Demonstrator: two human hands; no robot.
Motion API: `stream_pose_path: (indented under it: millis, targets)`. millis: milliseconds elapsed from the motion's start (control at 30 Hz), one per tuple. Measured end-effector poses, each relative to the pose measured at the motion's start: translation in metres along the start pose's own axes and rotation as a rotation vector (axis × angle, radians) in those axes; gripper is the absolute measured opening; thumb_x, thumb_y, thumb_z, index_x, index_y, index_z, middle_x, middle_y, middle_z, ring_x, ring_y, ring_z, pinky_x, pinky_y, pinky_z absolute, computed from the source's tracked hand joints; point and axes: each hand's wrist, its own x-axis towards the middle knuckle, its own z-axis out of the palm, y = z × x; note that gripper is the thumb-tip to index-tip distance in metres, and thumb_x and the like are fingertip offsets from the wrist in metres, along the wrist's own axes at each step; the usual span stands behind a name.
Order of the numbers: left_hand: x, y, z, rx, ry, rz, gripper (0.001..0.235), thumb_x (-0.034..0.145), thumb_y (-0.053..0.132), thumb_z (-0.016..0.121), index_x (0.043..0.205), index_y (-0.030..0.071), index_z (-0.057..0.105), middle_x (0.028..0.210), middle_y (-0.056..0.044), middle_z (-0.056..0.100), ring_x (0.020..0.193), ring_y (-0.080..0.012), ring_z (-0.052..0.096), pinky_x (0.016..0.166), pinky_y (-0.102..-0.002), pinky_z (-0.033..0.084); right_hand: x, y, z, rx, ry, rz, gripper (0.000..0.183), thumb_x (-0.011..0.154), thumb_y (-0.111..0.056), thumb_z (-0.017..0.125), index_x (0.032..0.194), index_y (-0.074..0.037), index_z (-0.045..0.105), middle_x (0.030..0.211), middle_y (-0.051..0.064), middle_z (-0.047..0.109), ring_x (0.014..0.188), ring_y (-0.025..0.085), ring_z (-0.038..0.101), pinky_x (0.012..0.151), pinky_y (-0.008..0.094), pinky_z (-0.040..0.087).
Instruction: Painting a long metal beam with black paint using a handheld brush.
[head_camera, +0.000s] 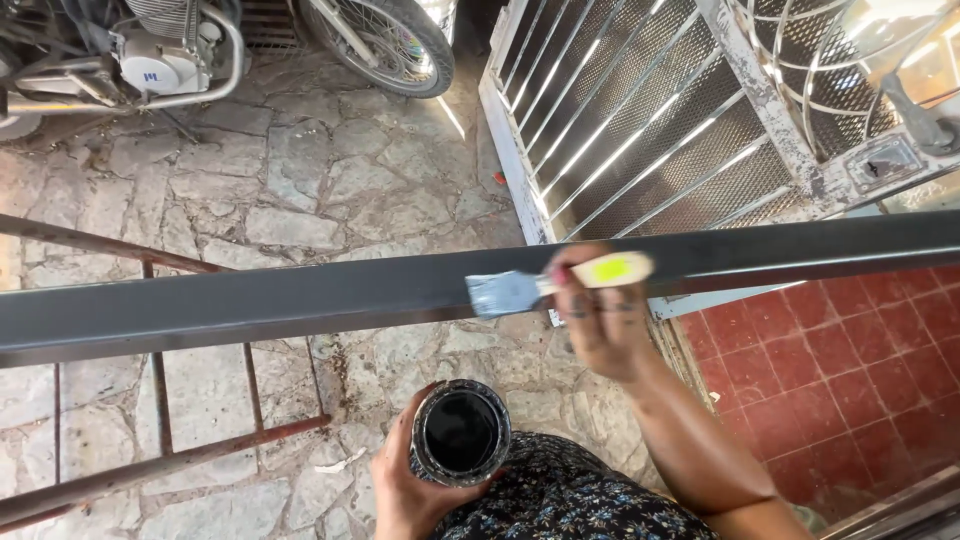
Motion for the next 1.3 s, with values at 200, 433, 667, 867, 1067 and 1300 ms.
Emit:
stream_pose_path:
  millis: [200, 433, 667, 867, 1067, 1300]
  targets:
    - [0.004, -0.003, -0.010, -0.050, -0.056, 0.063, 0.124, 0.043, 0.042, 0.108, 0.147, 0.010, 0.049, 0.140, -0.013, 0.068, 0.126, -0.0242, 0.068, 0.109, -0.041, 0.055, -0.044, 0.023, -0.114, -0.395, 0.293, 0.366, 0.033, 0.106, -0.045, 0.051, 0.121, -0.016, 0.057, 0.086, -0.002, 0.064, 0.057, 0.008, 0.055, 0.048, 0.021, 0.045]
    - [0.023, 0.001, -0.024, -0.037, -0.096, 0.023, 0.117, 0.037, 0.048, 0.106, 0.141, 0.019, 0.060, 0.129, -0.004, 0.076, 0.118, -0.0141, 0.073, 0.105, -0.030, 0.055, -0.071, -0.005, -0.235, -0.473, 0.648, 0.331, 0.009, 0.115, -0.008, 0.046, 0.117, -0.001, 0.051, 0.067, 0.015, 0.046, 0.049, 0.015, 0.046, 0.045, 0.025, 0.034]
    - [0.041, 0.010, -0.027, -0.012, -0.265, 0.116, 0.117, 0.044, 0.052, 0.104, 0.145, 0.020, 0.054, 0.136, -0.004, 0.072, 0.122, -0.0181, 0.071, 0.107, -0.036, 0.057, -0.022, 0.005, -0.161, -0.228, 0.381, 0.417, 0.008, 0.112, -0.018, 0.054, 0.117, -0.014, 0.059, 0.079, -0.001, 0.061, 0.049, 0.003, 0.049, 0.037, 0.016, 0.040]
    - [0.048, 0.021, -0.027, 0.009, -0.229, 0.175, 0.110, 0.041, 0.057, 0.101, 0.139, 0.027, 0.061, 0.133, 0.008, 0.074, 0.117, -0.0109, 0.074, 0.096, -0.032, 0.061, -0.054, 0.002, -0.259, -0.387, 0.601, 0.394, 0.009, 0.116, -0.007, 0.053, 0.112, -0.006, 0.061, 0.085, 0.004, 0.062, 0.050, 0.006, 0.050, 0.040, 0.018, 0.039]
    - [0.057, 0.026, -0.020, -0.112, -0.311, 0.261, 0.111, 0.046, 0.050, 0.102, 0.143, 0.021, 0.056, 0.136, -0.001, 0.073, 0.124, -0.0185, 0.072, 0.107, -0.036, 0.057, 0.004, 0.012, -0.157, -0.284, 0.490, 0.319, 0.010, 0.108, -0.010, 0.053, 0.112, -0.011, 0.062, 0.085, 0.001, 0.064, 0.051, 0.004, 0.055, 0.039, 0.014, 0.043]
    - [0.067, 0.033, -0.025, -0.107, -0.298, 0.197, 0.103, 0.045, 0.054, 0.098, 0.137, 0.024, 0.063, 0.129, 0.003, 0.078, 0.115, -0.0138, 0.076, 0.101, -0.031, 0.059, -0.031, 0.013, -0.257, -0.370, 0.651, 0.413, 0.011, 0.117, -0.002, 0.049, 0.108, 0.000, 0.056, 0.072, 0.004, 0.054, 0.044, 0.007, 0.043, 0.037, 0.020, 0.032]
